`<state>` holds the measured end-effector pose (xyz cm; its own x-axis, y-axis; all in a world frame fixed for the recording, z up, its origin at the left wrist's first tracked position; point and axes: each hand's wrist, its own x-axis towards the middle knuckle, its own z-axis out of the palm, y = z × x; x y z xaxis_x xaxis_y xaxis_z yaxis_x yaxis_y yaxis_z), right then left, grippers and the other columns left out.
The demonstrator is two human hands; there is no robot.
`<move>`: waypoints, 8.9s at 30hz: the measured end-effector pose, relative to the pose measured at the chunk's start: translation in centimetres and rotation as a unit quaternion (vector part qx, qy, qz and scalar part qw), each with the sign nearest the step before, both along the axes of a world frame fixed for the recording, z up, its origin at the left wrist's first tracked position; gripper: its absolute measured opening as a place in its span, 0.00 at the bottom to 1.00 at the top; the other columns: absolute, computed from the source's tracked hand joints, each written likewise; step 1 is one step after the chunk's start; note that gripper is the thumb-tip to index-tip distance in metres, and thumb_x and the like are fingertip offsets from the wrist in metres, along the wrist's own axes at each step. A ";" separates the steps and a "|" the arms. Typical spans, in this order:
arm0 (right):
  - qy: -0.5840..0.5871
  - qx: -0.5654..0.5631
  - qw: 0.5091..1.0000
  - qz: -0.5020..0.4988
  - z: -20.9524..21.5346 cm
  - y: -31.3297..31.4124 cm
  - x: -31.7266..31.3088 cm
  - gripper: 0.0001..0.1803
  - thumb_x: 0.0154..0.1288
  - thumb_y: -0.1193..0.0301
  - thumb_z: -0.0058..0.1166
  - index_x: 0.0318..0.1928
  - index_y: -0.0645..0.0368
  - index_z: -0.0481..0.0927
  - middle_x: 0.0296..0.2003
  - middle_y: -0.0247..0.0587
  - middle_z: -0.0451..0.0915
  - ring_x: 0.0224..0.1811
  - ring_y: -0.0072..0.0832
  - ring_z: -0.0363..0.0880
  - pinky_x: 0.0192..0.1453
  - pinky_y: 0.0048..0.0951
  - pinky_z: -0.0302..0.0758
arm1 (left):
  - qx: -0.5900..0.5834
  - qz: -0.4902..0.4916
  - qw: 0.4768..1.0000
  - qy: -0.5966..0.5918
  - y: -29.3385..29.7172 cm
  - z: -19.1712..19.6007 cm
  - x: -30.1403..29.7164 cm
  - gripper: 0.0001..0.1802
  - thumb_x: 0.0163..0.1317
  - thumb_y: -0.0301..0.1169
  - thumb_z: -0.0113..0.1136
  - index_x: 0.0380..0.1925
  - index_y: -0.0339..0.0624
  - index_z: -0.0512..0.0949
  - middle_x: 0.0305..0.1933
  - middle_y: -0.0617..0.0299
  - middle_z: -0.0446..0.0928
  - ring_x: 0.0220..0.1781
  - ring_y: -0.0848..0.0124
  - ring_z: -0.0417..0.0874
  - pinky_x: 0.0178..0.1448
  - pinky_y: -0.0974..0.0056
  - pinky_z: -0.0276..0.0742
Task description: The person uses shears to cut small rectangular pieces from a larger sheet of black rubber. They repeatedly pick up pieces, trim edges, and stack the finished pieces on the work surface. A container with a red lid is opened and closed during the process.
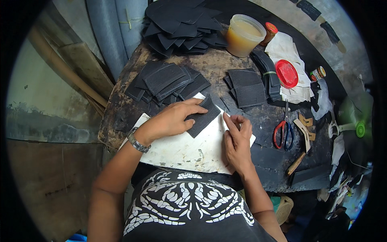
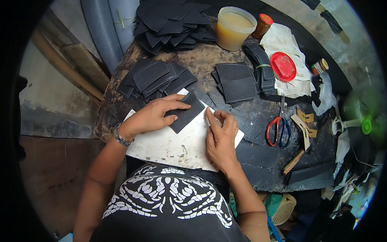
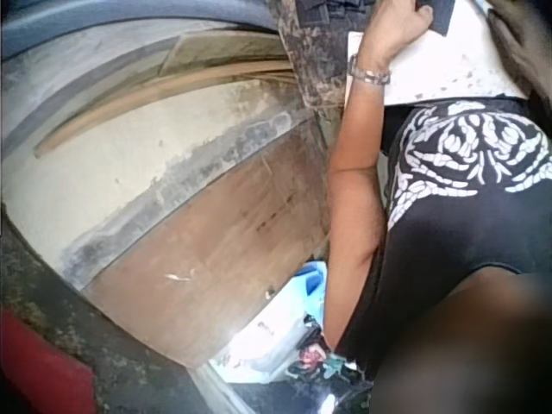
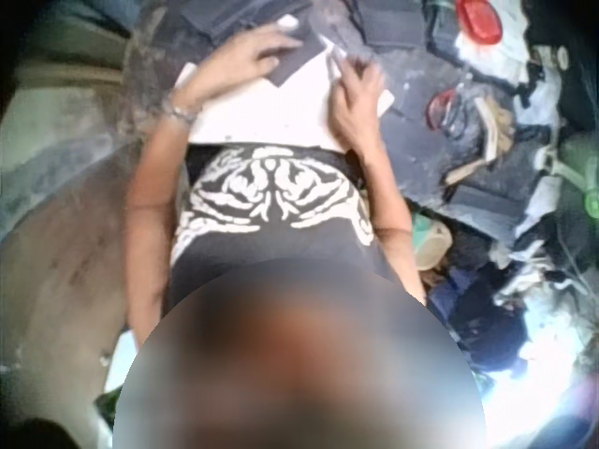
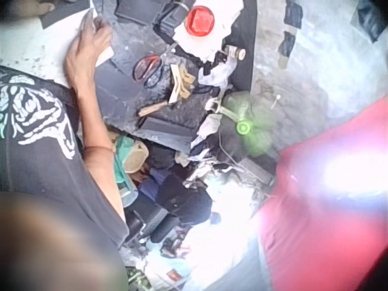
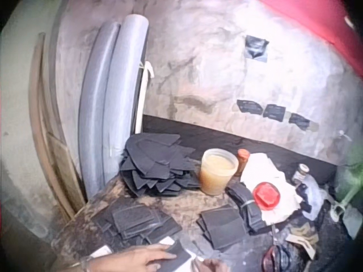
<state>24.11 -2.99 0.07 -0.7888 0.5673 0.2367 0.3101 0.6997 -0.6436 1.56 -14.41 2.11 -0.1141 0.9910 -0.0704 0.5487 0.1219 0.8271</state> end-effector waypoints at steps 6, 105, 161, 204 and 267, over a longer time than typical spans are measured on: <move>-0.049 0.060 0.997 0.019 0.3 0.6 -1.3 0.30 0.66 0.80 0.48 0.69 0.48 0.72 0.71 0.62 0.56 0.75 0.57 0.51 0.76 0.52 0.49 | 0.018 0.013 0.999 0.037 -0.1 -0.4 0.4 0.28 0.58 0.25 0.60 0.62 0.47 0.76 0.74 0.45 0.63 0.72 0.50 0.69 0.72 0.54 0.67; 0.004 0.088 0.971 0.222 1.6 -3.1 -1.7 0.19 0.57 0.77 0.57 0.50 0.51 0.84 0.38 0.40 0.69 0.43 0.35 0.68 0.50 0.40 0.61 | 0.123 0.054 0.989 0.056 0.4 -1.5 1.1 0.17 0.59 0.22 0.63 0.50 0.35 0.81 0.50 0.53 0.75 0.53 0.57 0.80 0.58 0.60 0.76; 0.120 -0.103 0.987 -0.018 0.6 4.9 -0.9 0.25 0.61 0.84 0.45 0.56 0.57 0.84 0.43 0.42 0.71 0.50 0.32 0.72 0.58 0.27 0.68 | 0.084 0.146 0.985 -0.030 -1.2 -0.8 2.2 0.15 0.59 0.21 0.63 0.47 0.37 0.84 0.43 0.56 0.81 0.44 0.65 0.83 0.50 0.65 0.77; 0.139 0.011 0.990 -0.033 2.8 9.3 -4.4 0.16 0.70 0.73 0.49 0.56 0.59 0.80 0.47 0.48 0.71 0.55 0.39 0.70 0.65 0.37 0.65 | 0.272 0.252 0.910 -0.186 -1.8 3.5 -8.3 0.15 0.66 0.21 0.57 0.53 0.35 0.80 0.53 0.62 0.80 0.55 0.75 0.78 0.65 0.70 0.70; 0.012 -0.030 0.999 -0.036 1.0 1.4 1.2 0.28 0.57 0.84 0.45 0.54 0.50 0.86 0.64 0.48 0.65 0.67 0.40 0.61 0.68 0.36 0.62 | 0.097 0.146 0.984 0.017 -2.6 -0.6 3.9 0.15 0.58 0.22 0.67 0.47 0.35 0.85 0.39 0.57 0.78 0.34 0.70 0.78 0.39 0.67 0.75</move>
<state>25.36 -1.61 1.08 -0.7399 0.6364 0.2180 0.3431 0.6358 -0.6914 5.42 -17.06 1.52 -0.3947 0.9101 0.1263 0.5413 0.1192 0.8324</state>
